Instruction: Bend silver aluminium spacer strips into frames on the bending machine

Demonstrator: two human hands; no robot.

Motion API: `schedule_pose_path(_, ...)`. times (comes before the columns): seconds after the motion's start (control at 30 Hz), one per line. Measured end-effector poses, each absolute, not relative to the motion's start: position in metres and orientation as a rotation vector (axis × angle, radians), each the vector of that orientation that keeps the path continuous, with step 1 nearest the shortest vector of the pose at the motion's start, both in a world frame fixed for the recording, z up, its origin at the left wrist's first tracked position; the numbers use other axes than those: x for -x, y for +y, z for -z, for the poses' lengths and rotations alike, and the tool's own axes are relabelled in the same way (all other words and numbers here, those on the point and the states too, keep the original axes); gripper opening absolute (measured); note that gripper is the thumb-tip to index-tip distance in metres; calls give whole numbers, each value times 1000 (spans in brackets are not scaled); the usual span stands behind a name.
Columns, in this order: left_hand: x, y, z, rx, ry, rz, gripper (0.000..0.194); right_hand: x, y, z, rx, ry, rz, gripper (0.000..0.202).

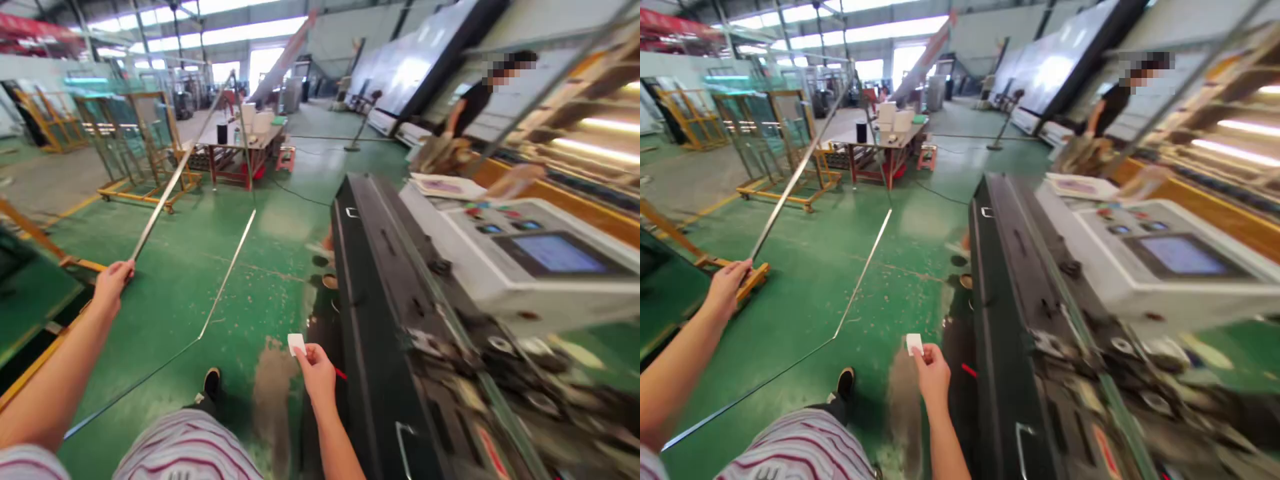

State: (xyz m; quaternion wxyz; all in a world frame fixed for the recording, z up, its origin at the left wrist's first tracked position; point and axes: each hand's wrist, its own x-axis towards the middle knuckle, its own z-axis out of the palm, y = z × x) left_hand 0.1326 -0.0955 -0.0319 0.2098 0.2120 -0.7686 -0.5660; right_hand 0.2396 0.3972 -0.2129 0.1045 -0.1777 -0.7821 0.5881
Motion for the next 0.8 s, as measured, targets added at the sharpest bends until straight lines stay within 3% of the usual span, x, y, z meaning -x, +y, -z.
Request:
schedule_pose_path(0.27,-12,-143,121,-686,-2046,1761,42,46,152,92,-187,-2408,-1834,31)
schedule_pose_path(0.43,42,-123,152,-749,-2017,1824,43,147,42,68,-347,-2464,-1794,25)
schedule_pose_path(0.6,106,-89,169,-773,-2019,1802,44,237,32,71,-373,-2635,-1416,21)
schedule_pose_path(0.8,231,-14,184,-763,-2037,1724,45,373,102,82,-390,-2738,-959,24)
